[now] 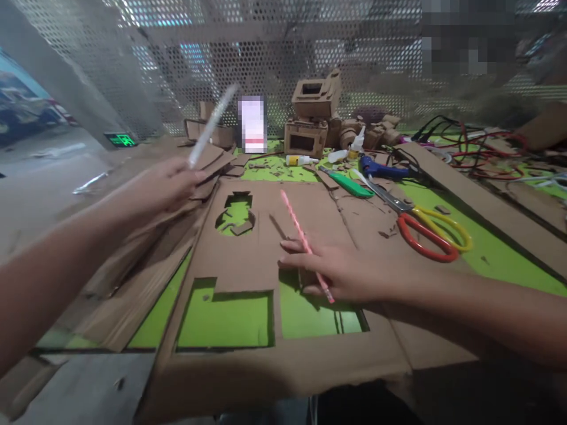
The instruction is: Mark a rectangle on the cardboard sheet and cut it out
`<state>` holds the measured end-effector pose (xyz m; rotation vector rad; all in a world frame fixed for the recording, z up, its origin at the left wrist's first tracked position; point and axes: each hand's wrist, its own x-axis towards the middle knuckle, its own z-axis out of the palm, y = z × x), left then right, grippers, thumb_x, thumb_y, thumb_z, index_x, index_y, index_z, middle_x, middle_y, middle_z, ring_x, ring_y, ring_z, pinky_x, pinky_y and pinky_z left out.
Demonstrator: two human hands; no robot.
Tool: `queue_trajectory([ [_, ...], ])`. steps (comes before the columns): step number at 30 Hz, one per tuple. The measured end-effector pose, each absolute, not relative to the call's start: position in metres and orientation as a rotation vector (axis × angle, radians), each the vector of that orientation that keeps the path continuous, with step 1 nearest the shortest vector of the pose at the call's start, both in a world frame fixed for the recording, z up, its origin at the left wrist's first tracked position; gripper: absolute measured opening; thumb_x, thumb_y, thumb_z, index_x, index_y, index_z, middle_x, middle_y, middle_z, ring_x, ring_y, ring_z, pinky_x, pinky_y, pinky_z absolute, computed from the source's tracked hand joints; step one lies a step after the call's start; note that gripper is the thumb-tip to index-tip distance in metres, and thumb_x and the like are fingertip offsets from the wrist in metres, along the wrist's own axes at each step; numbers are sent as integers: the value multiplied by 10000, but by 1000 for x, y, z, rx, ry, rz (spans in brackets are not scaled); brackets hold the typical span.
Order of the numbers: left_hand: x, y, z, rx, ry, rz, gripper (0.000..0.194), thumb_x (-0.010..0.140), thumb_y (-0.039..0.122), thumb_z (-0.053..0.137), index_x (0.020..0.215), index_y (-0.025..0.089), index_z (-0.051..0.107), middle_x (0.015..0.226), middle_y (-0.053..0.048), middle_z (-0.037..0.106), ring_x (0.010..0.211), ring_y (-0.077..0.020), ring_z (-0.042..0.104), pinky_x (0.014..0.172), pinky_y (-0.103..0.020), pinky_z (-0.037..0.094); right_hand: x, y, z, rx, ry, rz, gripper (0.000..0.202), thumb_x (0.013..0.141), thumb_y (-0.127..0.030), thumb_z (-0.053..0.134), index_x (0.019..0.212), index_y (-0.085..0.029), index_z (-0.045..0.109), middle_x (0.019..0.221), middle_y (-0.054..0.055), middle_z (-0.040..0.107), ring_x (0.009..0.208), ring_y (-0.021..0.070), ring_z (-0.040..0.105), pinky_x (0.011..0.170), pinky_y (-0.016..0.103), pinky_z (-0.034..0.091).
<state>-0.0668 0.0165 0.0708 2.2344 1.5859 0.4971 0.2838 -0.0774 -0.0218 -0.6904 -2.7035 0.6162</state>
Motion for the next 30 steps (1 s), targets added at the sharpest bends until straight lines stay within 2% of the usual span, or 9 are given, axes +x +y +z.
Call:
queue_trajectory([
  [5, -39, 3, 58, 2364, 1712, 304, 403, 966, 621, 520, 966, 223, 584, 810, -15, 598, 754, -222, 577, 706, -362, 431, 303, -73, -6, -768, -2476, 654, 352, 1065, -365, 606, 1368, -198, 671, 1372, 176, 755, 1227, 287, 753, 1011, 441, 630],
  [8, -26, 12, 47, 2454, 1682, 198, 456, 915, 627, 473, 1062, 220, 617, 831, -64, 657, 763, -297, 633, 711, -414, 465, 318, -61, -6, -1104, -2200, 399, 304, 1070, -316, 561, 1352, -271, 666, 1373, 128, 767, 1270, 319, 741, 1053, 520, 625],
  [11, -18, 21, 37, 2573, 1558, 103, 551, 896, 607, 451, 1196, 192, 654, 1063, -149, 744, 966, -376, 704, 860, -490, 546, 334, -40, -4, -1159, -2113, 190, 362, 1023, -326, 610, 1384, -323, 647, 1419, 105, 746, 1322, 357, 715, 1098, 588, 604],
  [15, -9, 28, 26, 2719, 1410, 37, 646, 925, 572, 396, 1303, 122, 666, 1334, -241, 699, 1245, -446, 646, 1094, -597, 513, 346, -15, -1, -1126, -2183, 91, 404, 1004, -325, 657, 1395, -230, 626, 1467, 161, 722, 1342, 365, 708, 1099, 578, 600],
  [18, -4, 34, 18, 2792, 1330, 9, 710, 974, 544, 343, 1371, 45, 657, 1314, -291, 664, 1257, -475, 615, 1115, -660, 484, 343, -5, -4, -1152, -2280, 61, 406, 1013, -300, 638, 1405, -196, 620, 1504, 183, 699, 1372, 368, 688, 1091, 562, 600],
  [21, -1, 41, 8, 2814, 1219, -39, 731, 1003, 510, 321, 1459, 27, 626, 1214, -259, 662, 1163, -431, 638, 1084, -620, 512, 336, 1, -11, -1189, -2362, 141, 427, 998, -324, 658, 1408, -210, 617, 1528, 192, 672, 1387, 386, 670, 1071, 577, 600],
  [24, -2, 49, 2, 2811, 1124, -57, 772, 1018, 581, 341, 1525, 56, 591, 1163, -207, 648, 1105, -380, 641, 1088, -556, 524, 331, 2, -18, -1232, -2464, 234, 390, 993, -338, 669, 1365, -226, 641, 1407, 185, 728, 1220, 352, 743, 972, 521, 634],
  [27, -4, 55, -1, 2819, 1063, -7, 816, 1025, 643, 354, 1539, 52, 585, 1174, -204, 627, 1128, -378, 629, 1104, -545, 521, 330, -2, -20, -1230, -2525, 246, 214, 1036, -282, 606, 1222, -231, 698, 1200, 140, 791, 1009, 287, 770, 854, 431, 632],
  [30, -8, 57, -2, 2852, 1043, 67, 790, 1060, 611, 317, 1527, 35, 591, 1201, -219, 624, 1168, -391, 619, 1095, -562, 532, 333, -7, -17, -1235, -2509, 165, 180, 1060, -249, 569, 1141, -225, 727, 1111, 128, 801, 956, 285, 766, 779, 397, 612],
])
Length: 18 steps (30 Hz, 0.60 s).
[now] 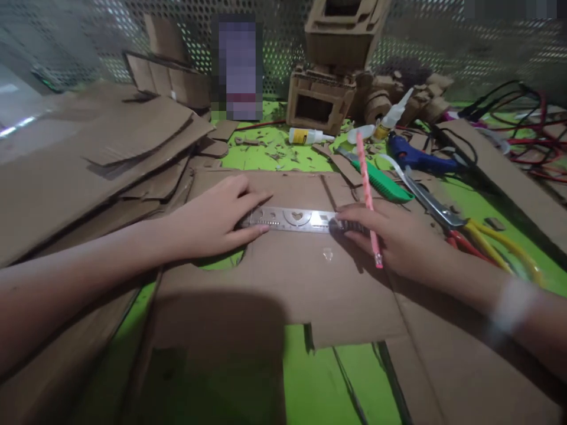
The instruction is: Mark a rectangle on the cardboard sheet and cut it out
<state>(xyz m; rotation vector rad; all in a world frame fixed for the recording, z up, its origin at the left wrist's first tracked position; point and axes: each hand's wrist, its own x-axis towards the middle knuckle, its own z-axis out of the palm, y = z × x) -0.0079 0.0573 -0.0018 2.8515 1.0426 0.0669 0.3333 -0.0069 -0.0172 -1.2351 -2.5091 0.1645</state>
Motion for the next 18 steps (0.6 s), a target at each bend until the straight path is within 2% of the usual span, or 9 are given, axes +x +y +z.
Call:
queue_trajectory([
  [5, -19, 57, -4, 2868, 1019, 186, 749, 1095, 580, 327, 1570, 36, 529, 1376, -256, 618, 1290, -398, 604, 1154, -592, 511, 346, -6, -13, -1340, -2413, 65, 222, 1035, -250, 600, 1211, -210, 728, 1095, 143, 792, 910, 304, 755, 733, 413, 621],
  [10, -22, 59, -6, 2804, 1031, 146, 719, 1072, 606, 333, 1556, 123, 556, 1450, -235, 630, 1336, -414, 605, 1199, -613, 480, 353, -3, -12, -1370, -2373, 6, 248, 1010, -238, 606, 1233, -228, 716, 1049, 125, 782, 868, 295, 755, 703, 416, 628],
  [15, -23, 56, -4, 2799, 1067, 152, 705, 1056, 651, 332, 1572, 219, 541, 1525, -172, 598, 1379, -403, 592, 1234, -605, 455, 346, -5, -10, -1259, -2489, 176, 276, 994, -287, 667, 1261, -222, 687, 1234, 135, 780, 1058, 322, 760, 821, 449, 647],
  [18, -24, 51, -2, 2812, 1044, 150, 687, 1058, 648, 326, 1559, 236, 551, 1563, -151, 580, 1433, -396, 566, 1251, -602, 442, 346, -3, -13, -1241, -2498, 147, 209, 1033, -252, 615, 1222, -244, 706, 1171, 108, 798, 1042, 302, 763, 814, 433, 638],
])
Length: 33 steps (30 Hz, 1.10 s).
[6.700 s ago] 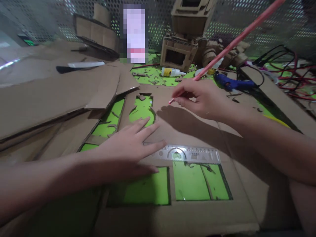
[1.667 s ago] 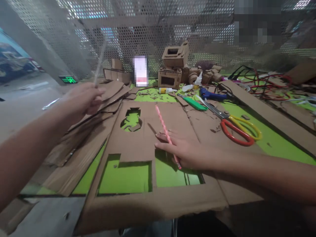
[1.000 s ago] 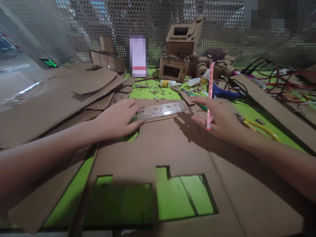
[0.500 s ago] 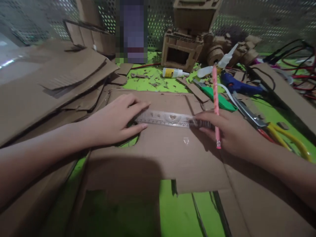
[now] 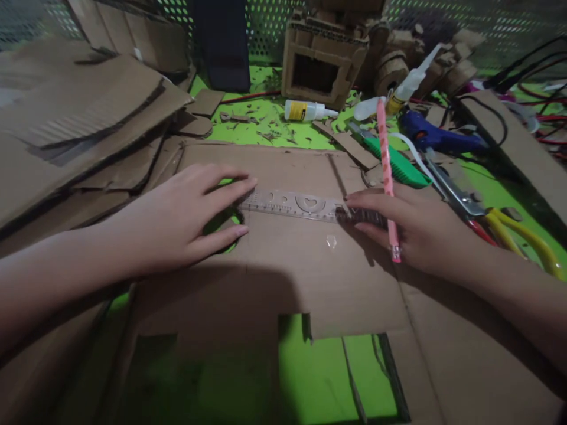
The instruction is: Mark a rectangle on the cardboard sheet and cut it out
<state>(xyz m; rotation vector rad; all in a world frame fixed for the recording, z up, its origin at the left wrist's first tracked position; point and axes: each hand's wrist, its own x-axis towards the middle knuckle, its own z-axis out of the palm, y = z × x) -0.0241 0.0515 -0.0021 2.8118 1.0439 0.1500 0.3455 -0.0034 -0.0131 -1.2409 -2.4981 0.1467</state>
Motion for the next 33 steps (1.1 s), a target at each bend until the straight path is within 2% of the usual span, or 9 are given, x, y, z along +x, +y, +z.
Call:
queue_trajectory([
  [5, -24, 48, -3, 2813, 1041, 149, 680, 1053, 651, 334, 1550, 249, 567, 1599, -158, 564, 1490, -404, 536, 1272, -622, 418, 353, 2, -20, -1349, -2441, -25, 228, 1056, -262, 555, 1206, -234, 724, 1121, 128, 793, 1015, 333, 756, 823, 487, 638],
  [9, -25, 45, -5, 2842, 1007, 127, 700, 1065, 642, 365, 1560, 188, 563, 1641, -205, 530, 1519, -423, 512, 1287, -629, 406, 355, 4, -21, -1476, -2441, -77, 270, 1060, -256, 519, 1232, -209, 722, 1162, 181, 791, 1041, 395, 754, 800, 536, 628],
  [13, -27, 41, -6, 2852, 971, 96, 724, 1065, 636, 429, 1599, 154, 517, 1707, -219, 461, 1567, -434, 458, 1312, -640, 375, 356, 4, -22, -1493, -2418, -61, 278, 1055, -254, 517, 1235, -207, 723, 1185, 189, 791, 1059, 407, 752, 797, 536, 621],
  [18, -29, 42, -8, 2860, 964, 30, 774, 1057, 684, 411, 1635, 172, 470, 1753, -208, 409, 1621, -439, 382, 1317, -671, 357, 357, 6, -25, -1452, -2382, -29, 265, 1041, -280, 553, 1234, -266, 735, 1132, 124, 796, 1036, 359, 757, 806, 502, 626],
  [23, -31, 42, -8, 2839, 935, 51, 767, 1035, 650, 514, 1657, 206, 447, 1794, -174, 349, 1645, -456, 335, 1335, -665, 336, 357, 8, -25, -1399, -2386, -56, 272, 1043, -263, 559, 1229, -187, 742, 1137, 179, 797, 1009, 379, 752, 789, 522, 626],
  [26, -34, 42, -8, 2835, 954, -27, 759, 1055, 625, 504, 1680, 209, 393, 1805, -172, 323, 1652, -443, 321, 1331, -671, 334, 356, 9, -25, -1399, -2378, -54, 282, 1044, -267, 558, 1239, -177, 740, 1108, 183, 795, 997, 383, 751, 776, 523, 625],
  [30, -36, 43, -11, 2836, 902, 90, 758, 1021, 640, 566, 1662, 260, 425, 1790, -156, 355, 1640, -444, 345, 1329, -659, 347, 353, 8, -25, -1301, -2382, -36, 248, 1023, -242, 616, 1231, -168, 729, 1093, 163, 791, 967, 332, 749, 775, 465, 637],
  [33, -32, 42, -12, 2883, 919, 189, 730, 1048, 621, 528, 1649, 219, 429, 1746, -187, 403, 1618, -420, 388, 1330, -617, 356, 349, 7, -24, -1264, -2374, 39, 210, 1026, -223, 622, 1215, -202, 711, 1082, 134, 787, 967, 302, 745, 795, 436, 639],
])
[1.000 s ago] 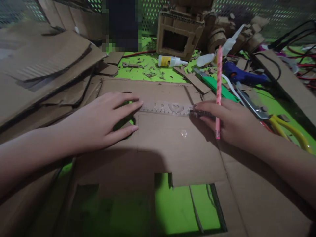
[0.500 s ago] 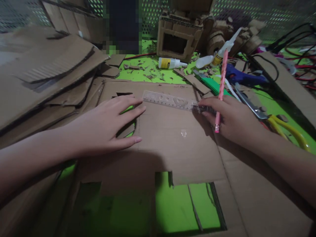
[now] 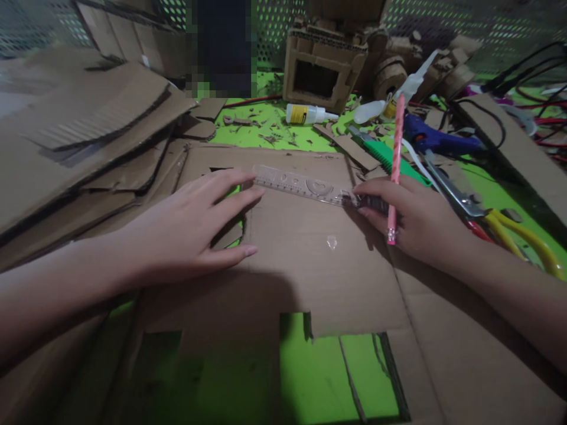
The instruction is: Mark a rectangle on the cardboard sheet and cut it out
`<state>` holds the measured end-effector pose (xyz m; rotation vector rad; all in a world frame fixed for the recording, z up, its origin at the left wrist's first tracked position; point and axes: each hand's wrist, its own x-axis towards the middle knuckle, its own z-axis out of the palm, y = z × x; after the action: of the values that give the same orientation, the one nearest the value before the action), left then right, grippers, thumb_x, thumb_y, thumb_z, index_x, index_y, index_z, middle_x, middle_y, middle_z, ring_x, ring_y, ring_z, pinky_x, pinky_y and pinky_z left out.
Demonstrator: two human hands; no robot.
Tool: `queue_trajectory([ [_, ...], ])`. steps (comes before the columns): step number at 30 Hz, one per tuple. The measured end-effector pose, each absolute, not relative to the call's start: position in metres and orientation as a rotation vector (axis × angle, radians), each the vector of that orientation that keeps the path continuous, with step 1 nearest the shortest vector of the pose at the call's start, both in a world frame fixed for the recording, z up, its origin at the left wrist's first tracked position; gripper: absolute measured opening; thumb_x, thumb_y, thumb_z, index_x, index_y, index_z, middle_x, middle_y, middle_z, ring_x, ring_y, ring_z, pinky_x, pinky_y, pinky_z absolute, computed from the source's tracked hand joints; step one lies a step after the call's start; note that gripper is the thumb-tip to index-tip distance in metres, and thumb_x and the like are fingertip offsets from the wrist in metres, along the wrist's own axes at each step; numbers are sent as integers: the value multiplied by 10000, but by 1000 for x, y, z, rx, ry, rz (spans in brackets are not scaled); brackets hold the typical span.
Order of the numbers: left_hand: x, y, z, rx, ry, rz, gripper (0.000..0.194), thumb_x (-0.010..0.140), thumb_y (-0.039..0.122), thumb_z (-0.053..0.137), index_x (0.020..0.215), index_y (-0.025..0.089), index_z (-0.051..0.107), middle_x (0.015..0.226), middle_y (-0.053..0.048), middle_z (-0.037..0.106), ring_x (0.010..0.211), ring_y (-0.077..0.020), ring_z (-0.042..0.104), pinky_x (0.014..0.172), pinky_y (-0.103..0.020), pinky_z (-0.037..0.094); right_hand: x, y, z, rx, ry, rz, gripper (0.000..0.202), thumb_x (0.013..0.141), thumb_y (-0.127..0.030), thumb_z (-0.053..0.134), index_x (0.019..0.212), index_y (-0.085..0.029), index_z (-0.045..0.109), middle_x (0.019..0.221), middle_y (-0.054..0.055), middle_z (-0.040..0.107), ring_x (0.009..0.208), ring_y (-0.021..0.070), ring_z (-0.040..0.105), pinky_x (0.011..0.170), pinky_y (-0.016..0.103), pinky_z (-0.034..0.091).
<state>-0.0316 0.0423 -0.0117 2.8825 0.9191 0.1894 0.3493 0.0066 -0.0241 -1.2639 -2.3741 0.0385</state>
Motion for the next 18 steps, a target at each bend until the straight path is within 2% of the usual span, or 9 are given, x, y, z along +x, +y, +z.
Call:
queue_trajectory([
  [3, -24, 41, -9, 2910, 980, 171, 702, 1084, 600, 443, 1647, 181, 425, 1734, -188, 420, 1621, -390, 390, 1337, -576, 347, 346, 6, -24, -1279, -2357, 73, 217, 1020, -194, 624, 1217, -243, 699, 1102, 114, 781, 1006, 308, 748, 825, 443, 639],
  [6, -18, 39, -5, 2853, 1019, 101, 764, 1069, 651, 394, 1640, 149, 474, 1765, -185, 400, 1628, -415, 380, 1344, -580, 330, 343, 4, -25, -1280, -2352, 68, 239, 1014, -177, 630, 1227, -265, 695, 1128, 108, 773, 1018, 311, 750, 826, 451, 642],
  [12, -12, 38, -3, 2783, 1083, -7, 887, 1052, 695, 328, 1669, 68, 442, 1778, -207, 386, 1651, -414, 349, 1367, -572, 277, 340, 2, -23, -1147, -2419, 48, 204, 1004, -157, 653, 1192, -230, 683, 1100, 118, 782, 953, 292, 746, 796, 434, 646],
  [18, -14, 38, -1, 2771, 1114, 0, 888, 1043, 686, 354, 1652, 51, 468, 1776, -215, 385, 1631, -431, 384, 1358, -567, 305, 353, 10, -28, -1309, -2338, 2, 236, 1017, -221, 606, 1222, -256, 716, 1105, 121, 787, 1004, 337, 748, 802, 466, 632],
])
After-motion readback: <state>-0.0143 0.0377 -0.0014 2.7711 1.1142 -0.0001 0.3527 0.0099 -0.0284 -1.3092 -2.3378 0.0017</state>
